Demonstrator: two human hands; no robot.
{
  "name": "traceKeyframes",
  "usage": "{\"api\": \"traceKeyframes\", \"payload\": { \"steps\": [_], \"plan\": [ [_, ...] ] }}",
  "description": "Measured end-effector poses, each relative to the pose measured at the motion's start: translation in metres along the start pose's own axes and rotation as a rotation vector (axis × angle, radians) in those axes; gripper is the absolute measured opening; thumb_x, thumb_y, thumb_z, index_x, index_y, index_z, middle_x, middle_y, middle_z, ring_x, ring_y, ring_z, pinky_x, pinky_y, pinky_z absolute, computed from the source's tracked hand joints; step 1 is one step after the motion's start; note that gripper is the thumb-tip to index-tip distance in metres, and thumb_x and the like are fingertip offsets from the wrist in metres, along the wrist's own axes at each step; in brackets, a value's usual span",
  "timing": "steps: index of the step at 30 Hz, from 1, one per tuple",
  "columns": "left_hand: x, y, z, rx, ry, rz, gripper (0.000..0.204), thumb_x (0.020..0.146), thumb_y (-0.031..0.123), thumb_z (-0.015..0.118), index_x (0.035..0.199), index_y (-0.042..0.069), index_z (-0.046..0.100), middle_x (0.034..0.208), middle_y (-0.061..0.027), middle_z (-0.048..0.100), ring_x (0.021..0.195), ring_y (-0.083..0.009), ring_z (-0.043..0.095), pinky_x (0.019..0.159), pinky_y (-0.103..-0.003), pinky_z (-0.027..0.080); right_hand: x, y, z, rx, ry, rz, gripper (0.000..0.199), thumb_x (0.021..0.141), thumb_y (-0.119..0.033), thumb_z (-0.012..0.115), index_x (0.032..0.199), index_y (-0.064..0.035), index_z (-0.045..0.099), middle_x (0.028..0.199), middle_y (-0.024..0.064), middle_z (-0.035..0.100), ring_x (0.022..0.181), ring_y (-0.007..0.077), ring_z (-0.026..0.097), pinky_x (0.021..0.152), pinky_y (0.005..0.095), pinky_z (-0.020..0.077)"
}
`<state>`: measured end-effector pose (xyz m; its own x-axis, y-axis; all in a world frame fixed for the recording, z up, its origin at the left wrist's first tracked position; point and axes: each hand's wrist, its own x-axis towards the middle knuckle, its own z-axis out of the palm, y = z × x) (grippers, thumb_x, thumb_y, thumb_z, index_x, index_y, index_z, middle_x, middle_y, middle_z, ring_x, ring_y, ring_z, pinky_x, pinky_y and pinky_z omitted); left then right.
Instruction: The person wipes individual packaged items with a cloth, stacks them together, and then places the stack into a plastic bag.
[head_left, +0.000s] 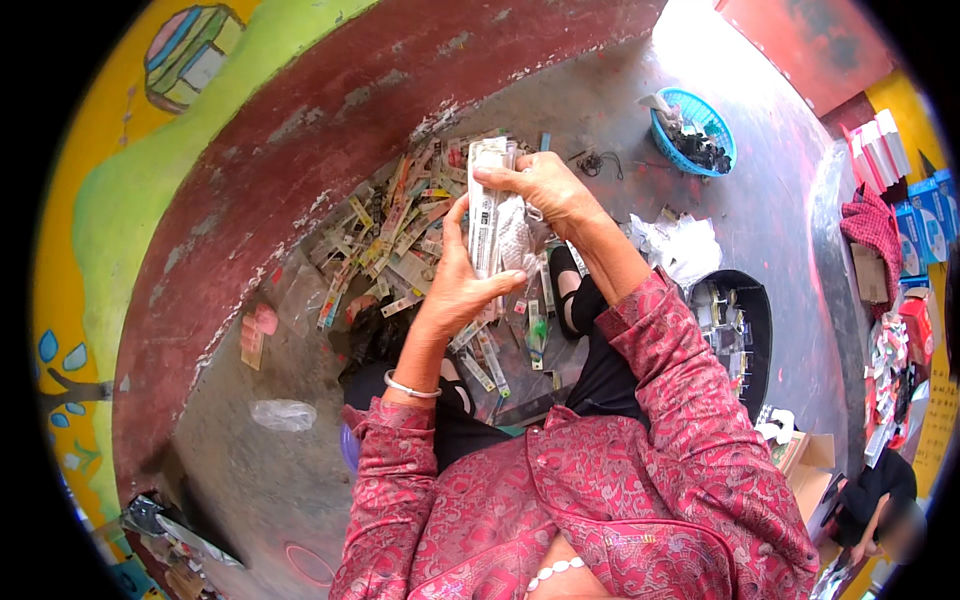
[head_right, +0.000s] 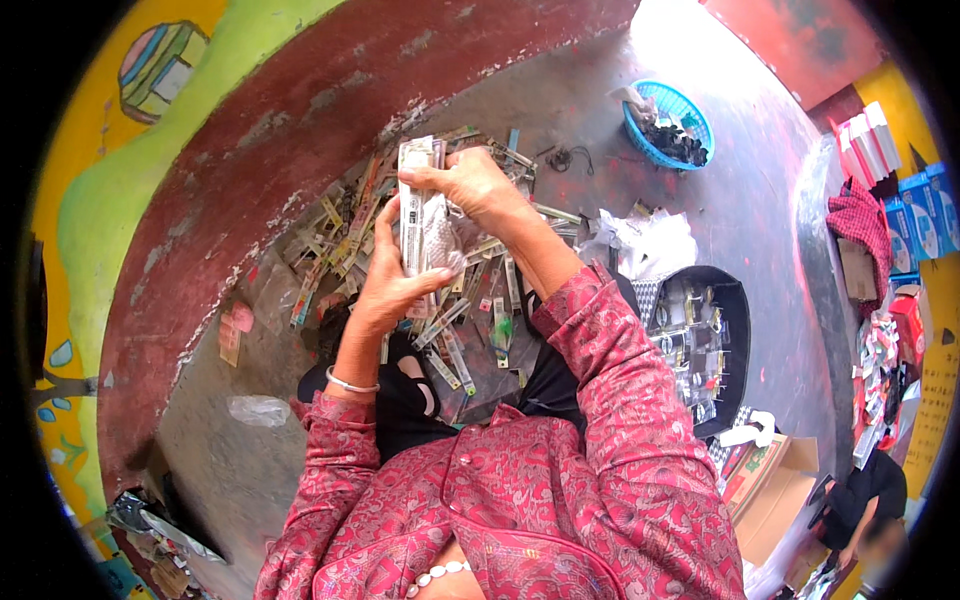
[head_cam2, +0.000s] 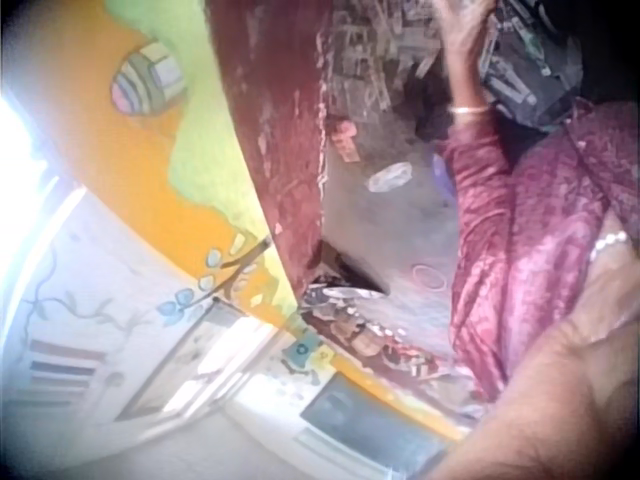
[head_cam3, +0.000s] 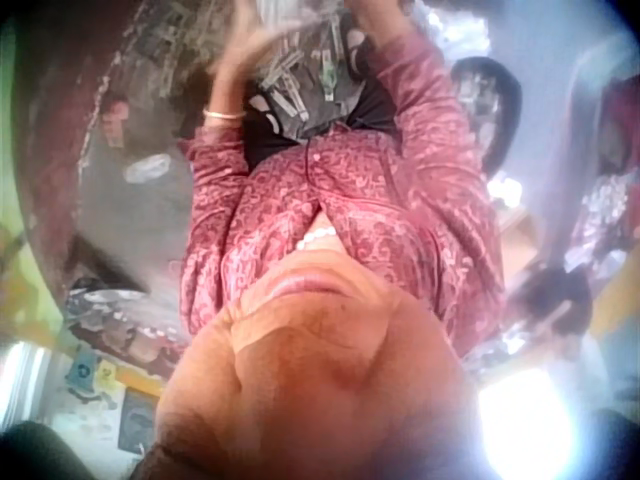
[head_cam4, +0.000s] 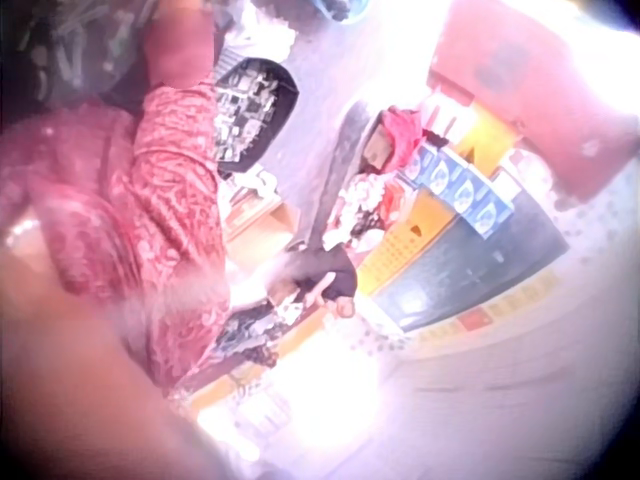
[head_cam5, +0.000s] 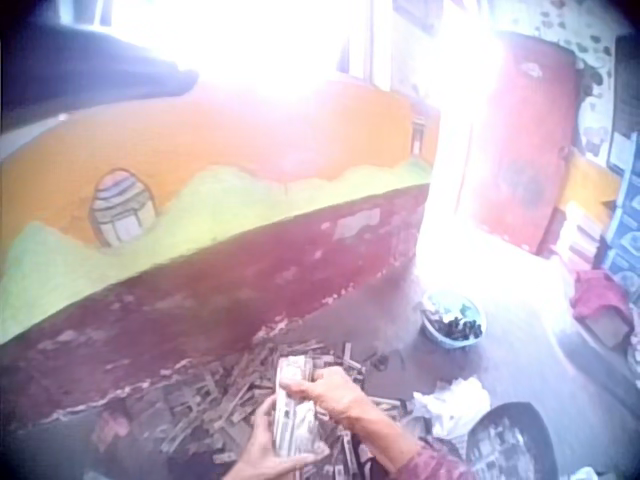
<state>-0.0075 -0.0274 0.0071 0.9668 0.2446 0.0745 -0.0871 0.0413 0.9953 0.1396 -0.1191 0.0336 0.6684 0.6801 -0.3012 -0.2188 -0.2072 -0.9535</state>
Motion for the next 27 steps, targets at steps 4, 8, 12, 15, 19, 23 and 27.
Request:
{"api": "traceKeyframes", "payload": {
  "steps": [4, 8, 12, 15, 19, 23, 27],
  "plan": [
    [0.001, -0.005, -0.003, -0.379, 0.004, -0.127, 0.082, 0.072, 0.006, 0.067, 0.138, 0.007, 0.017, 0.116, -0.0105, 0.048, 0.088, -0.0148, 0.056, 0.073, -0.026, 0.049, 0.004, -0.003, -0.015, 0.075, -0.024, 0.025, 0.041, 0.077, -0.037, 0.068, 0.085, 0.0025, 0.062, 0.075, 0.0054, 0.062, 0.063, 0.0122, 0.057, 0.060, 0.0266, 0.0455],
    [-0.002, 0.005, -0.011, -0.710, -0.063, -0.239, 0.083, 0.073, 0.009, 0.068, 0.138, 0.010, 0.017, 0.096, -0.0100, 0.055, 0.073, -0.0152, 0.058, 0.060, -0.028, 0.052, -0.002, -0.021, -0.040, 0.291, 0.265, -0.222, 0.033, 0.076, -0.032, 0.070, 0.081, -0.0006, 0.062, 0.069, 0.0030, 0.060, 0.059, 0.0102, 0.053, 0.058, 0.0247, 0.0441],
    [-0.002, 0.003, -0.011, -0.623, -0.039, -0.241, 0.078, 0.074, 0.010, 0.067, 0.137, 0.012, 0.021, 0.091, -0.0087, 0.054, 0.075, -0.0142, 0.058, 0.059, -0.027, 0.053, -0.003, -0.020, -0.045, 0.361, 0.315, -0.435, 0.018, 0.078, -0.020, 0.067, 0.073, -0.0035, 0.061, 0.067, 0.0041, 0.060, 0.055, 0.0095, 0.055, 0.052, 0.0253, 0.0461],
    [0.003, 0.004, -0.005, -0.613, 0.004, -0.268, 0.073, 0.076, 0.007, 0.063, 0.136, 0.011, 0.021, 0.090, -0.0091, 0.055, 0.072, -0.0149, 0.058, 0.060, -0.028, 0.054, -0.019, -0.021, 0.000, 0.025, 0.178, -0.601, 0.012, 0.077, -0.016, 0.064, 0.075, -0.0051, 0.061, 0.071, 0.0012, 0.060, 0.069, 0.0088, 0.057, 0.063, 0.0250, 0.0452],
    [-0.002, 0.002, -0.001, -0.524, 0.049, -0.348, 0.067, 0.078, 0.005, 0.058, 0.134, 0.008, 0.023, 0.088, -0.0103, 0.057, 0.069, -0.0157, 0.059, 0.060, -0.030, 0.054, -0.022, 0.002, 0.035, -0.924, 0.276, -1.021, 0.017, 0.071, -0.024, 0.067, 0.074, -0.0099, 0.058, 0.074, 0.0073, 0.053, 0.061, 0.0252, 0.057, 0.054, 0.0338, 0.0480],
    [-0.009, 0.004, 0.001, -0.599, -0.142, -0.298, 0.058, 0.078, 0.007, 0.058, 0.130, 0.005, 0.030, 0.090, -0.0122, 0.057, 0.069, -0.0155, 0.059, 0.059, -0.028, 0.054, 0.005, -0.011, 0.000, -0.919, 0.629, -0.884, 0.018, 0.074, -0.026, 0.065, 0.074, -0.0095, 0.058, 0.073, 0.0082, 0.053, 0.058, 0.0261, 0.056, 0.050, 0.0351, 0.0456],
    [-0.006, 0.002, -0.006, -0.805, -0.151, -0.238, 0.054, 0.081, 0.012, 0.057, 0.128, 0.002, 0.032, 0.093, -0.0150, 0.056, 0.069, -0.0167, 0.058, 0.055, -0.027, 0.055, 0.012, -0.022, -0.043, -0.296, 0.899, -0.604, 0.022, 0.076, -0.022, 0.067, 0.076, -0.0013, 0.061, 0.065, 0.0103, 0.063, 0.058, 0.0161, 0.060, 0.054, 0.0291, 0.0460]
  ]
}}
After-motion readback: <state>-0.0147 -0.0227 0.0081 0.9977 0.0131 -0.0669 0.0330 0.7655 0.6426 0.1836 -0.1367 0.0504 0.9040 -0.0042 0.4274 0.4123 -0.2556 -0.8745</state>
